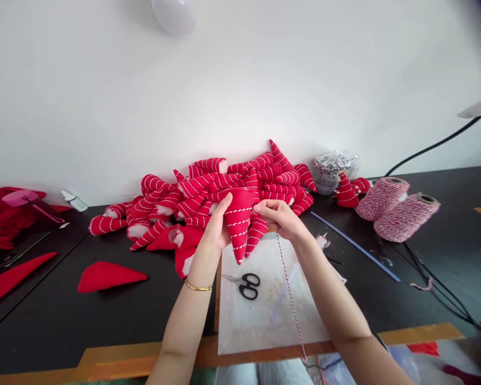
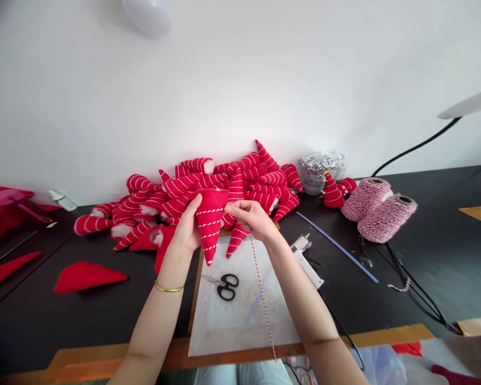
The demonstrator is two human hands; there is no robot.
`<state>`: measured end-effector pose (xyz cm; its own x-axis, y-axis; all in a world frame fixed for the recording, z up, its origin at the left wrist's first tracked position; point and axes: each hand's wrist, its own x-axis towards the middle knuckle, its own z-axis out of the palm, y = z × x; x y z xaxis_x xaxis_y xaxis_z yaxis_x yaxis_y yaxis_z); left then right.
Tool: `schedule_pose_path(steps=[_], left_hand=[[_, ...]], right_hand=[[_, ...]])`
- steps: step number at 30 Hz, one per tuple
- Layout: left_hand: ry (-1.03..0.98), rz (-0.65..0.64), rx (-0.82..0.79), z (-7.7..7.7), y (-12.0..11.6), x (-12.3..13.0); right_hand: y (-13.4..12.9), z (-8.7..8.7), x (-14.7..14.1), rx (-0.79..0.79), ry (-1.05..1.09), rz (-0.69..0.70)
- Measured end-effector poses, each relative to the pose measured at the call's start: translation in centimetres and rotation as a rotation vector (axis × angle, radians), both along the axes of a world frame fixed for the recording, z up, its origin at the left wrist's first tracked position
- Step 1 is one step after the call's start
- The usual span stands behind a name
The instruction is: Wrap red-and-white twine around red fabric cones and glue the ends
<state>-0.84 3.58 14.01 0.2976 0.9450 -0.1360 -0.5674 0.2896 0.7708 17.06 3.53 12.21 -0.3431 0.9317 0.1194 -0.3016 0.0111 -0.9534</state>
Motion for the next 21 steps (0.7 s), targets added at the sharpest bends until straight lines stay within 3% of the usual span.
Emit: schedule_pose_path(steps=[17,19,21], left_hand=[[-0.066,-0.119,0.031,0.0,-0.2,1.0],[-0.071,-0.124,0.037,0.1,-0.2,1.2],[-0.081,-0.097,0.079,-0.2,-0.1,1.4]], right_hand=[[0.1,-0.1,-1.4,-0.006,0.046,-0.103],[0.0,-0.1,-1.5,0.039,0.039,-0.171],[-0.2,0.0,-1.5,0.147,-0.001,-0.363]])
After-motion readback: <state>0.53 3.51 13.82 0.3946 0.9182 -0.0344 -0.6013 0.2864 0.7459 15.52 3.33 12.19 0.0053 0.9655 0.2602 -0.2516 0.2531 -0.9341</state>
